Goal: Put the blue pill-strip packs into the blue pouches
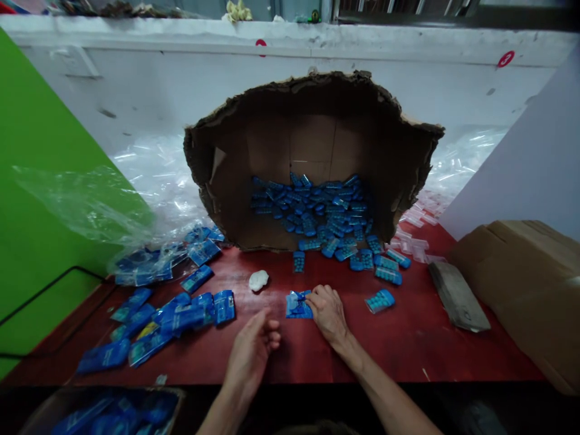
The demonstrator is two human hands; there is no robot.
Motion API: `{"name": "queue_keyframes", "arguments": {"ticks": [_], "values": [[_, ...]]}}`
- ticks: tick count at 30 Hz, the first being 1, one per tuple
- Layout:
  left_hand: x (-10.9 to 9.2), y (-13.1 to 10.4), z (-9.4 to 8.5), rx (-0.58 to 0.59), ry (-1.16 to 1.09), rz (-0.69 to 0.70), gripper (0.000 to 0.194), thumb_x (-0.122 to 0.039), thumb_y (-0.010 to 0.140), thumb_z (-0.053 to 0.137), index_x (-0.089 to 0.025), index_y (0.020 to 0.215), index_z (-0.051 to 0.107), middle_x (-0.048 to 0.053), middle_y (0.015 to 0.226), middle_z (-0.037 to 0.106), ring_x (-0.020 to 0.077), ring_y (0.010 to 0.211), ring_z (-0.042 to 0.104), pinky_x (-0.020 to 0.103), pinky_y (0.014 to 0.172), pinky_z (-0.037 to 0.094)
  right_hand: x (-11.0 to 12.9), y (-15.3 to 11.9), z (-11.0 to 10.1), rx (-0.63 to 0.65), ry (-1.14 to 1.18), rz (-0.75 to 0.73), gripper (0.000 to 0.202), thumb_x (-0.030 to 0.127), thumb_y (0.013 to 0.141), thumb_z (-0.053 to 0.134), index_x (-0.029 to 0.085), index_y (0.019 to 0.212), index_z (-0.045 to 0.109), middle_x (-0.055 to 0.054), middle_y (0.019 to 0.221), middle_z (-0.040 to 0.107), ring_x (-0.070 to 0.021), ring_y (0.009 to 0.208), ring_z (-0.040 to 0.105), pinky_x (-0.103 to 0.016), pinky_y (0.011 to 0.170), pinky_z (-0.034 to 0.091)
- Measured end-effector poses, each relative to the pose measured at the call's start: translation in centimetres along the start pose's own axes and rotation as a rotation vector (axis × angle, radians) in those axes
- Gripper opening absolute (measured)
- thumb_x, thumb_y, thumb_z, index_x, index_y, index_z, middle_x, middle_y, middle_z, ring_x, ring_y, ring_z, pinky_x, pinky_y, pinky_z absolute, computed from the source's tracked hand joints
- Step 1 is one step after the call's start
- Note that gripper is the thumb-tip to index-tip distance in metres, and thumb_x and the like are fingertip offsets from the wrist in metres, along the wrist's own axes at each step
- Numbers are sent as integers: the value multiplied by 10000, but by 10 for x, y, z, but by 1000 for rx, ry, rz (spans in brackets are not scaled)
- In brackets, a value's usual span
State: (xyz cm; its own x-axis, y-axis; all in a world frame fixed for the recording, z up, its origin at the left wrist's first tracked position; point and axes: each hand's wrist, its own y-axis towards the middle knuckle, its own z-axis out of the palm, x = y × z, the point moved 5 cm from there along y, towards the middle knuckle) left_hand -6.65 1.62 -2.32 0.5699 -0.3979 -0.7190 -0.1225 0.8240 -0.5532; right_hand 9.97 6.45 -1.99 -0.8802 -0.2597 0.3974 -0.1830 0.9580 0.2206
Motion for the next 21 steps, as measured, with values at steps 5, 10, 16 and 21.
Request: {"name": "queue_keyframes", "arguments": {"ticks": [5, 10, 16, 21], "values": [[33, 11, 30, 4, 302, 110, 487, -259, 561, 687, -129, 988, 492, -30, 575, 564, 62, 388, 472, 160, 343, 338, 5, -13, -26, -98, 134, -38, 178, 215, 818, 453, 239, 824, 630, -32, 773, 561, -158, 752, 464, -281, 682, 327], [40, 17, 46, 159, 374, 70, 268, -353, 621, 615, -103, 711, 574, -35, 437, 506, 42, 337, 409, 155, 337, 281, 5, -20, -34, -132, 518, 35, 201, 224, 790, 473, 234, 949, 596, -43, 883, 559, -167, 817, 486, -294, 735, 368], [43, 7, 52, 265, 186, -15, 273, -355, 608, 633, -134, 749, 554, -16, 549, 568, 73, 391, 490, 183, 376, 331, -12, -20, 7, 134, 1259, 466, 210, 275, 635, 604, 138, 789, 568, 25, 606, 539, -89, 514, 476, -214, 510, 383], [46, 11, 49, 184, 241, 24, 289, -336, 563, 673, -113, 711, 563, -13, 518, 569, 66, 360, 459, 186, 360, 329, -9, -24, -1, 61, 1356, 483, 269, 255, 622, 608, 165, 854, 506, 59, 588, 519, -74, 503, 471, -193, 493, 362]]}}
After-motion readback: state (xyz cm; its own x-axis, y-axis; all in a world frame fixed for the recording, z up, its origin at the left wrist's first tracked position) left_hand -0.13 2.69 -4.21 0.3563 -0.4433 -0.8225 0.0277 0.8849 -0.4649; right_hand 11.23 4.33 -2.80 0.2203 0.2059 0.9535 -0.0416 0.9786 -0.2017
